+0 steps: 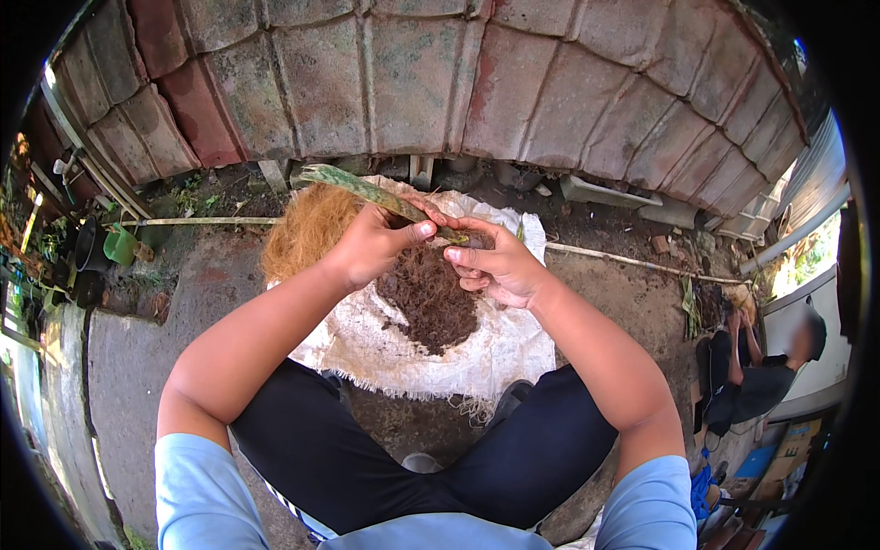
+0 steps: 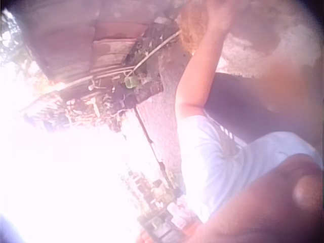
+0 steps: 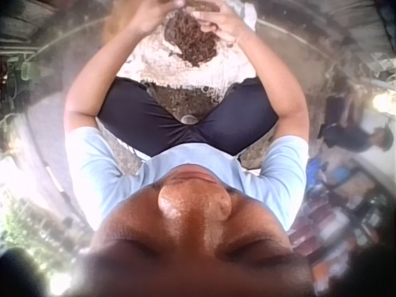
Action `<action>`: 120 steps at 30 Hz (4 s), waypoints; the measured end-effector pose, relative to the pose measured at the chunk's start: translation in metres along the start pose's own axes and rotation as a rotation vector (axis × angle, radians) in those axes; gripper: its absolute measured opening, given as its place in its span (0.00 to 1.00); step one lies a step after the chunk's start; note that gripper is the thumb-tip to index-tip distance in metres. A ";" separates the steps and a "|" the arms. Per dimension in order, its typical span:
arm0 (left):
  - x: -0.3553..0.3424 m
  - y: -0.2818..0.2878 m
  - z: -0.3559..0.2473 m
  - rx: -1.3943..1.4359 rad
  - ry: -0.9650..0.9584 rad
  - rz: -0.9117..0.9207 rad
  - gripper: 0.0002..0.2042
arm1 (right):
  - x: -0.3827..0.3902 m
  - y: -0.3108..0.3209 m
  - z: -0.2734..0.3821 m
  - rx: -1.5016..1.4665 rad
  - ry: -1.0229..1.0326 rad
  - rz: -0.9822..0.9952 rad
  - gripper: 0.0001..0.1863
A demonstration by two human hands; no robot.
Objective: The person sits cross-legged and repeatedly wraps a green plant stem with a brown fibrous material, pressing and shaping it by hand. The person handles the stem and fibrous material throughout, forming a compact bundle around the stem.
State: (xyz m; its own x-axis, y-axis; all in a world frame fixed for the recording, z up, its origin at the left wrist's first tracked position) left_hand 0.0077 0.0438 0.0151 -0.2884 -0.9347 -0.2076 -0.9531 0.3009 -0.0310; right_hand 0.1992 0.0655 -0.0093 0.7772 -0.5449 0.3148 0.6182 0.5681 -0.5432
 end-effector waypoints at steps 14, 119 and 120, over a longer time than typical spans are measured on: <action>-0.003 0.003 0.014 0.213 -0.013 -0.037 0.10 | 0.002 -0.010 0.008 0.012 0.171 -0.116 0.13; 0.007 -0.013 0.007 -1.004 0.125 0.348 0.19 | -0.007 0.021 0.007 0.291 0.082 -0.448 0.24; 0.008 -0.008 0.009 -0.996 0.115 0.344 0.19 | -0.003 0.017 0.006 0.203 0.102 -0.428 0.24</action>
State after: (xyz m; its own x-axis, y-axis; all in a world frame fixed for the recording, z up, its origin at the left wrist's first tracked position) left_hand 0.0141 0.0356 0.0046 -0.5141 -0.8567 0.0429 -0.4487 0.3111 0.8378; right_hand 0.2075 0.0805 -0.0148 0.4388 -0.8078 0.3935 0.8983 0.3831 -0.2152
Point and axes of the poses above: each hand's wrist, its own x-axis away from the middle knuckle, its own y-axis out of the back of the hand, z = x × y, the point moved 4 cm from there along -x, towards the middle knuckle, and after that the axes turned 7 degrees about -y, right-handed, at the moved point
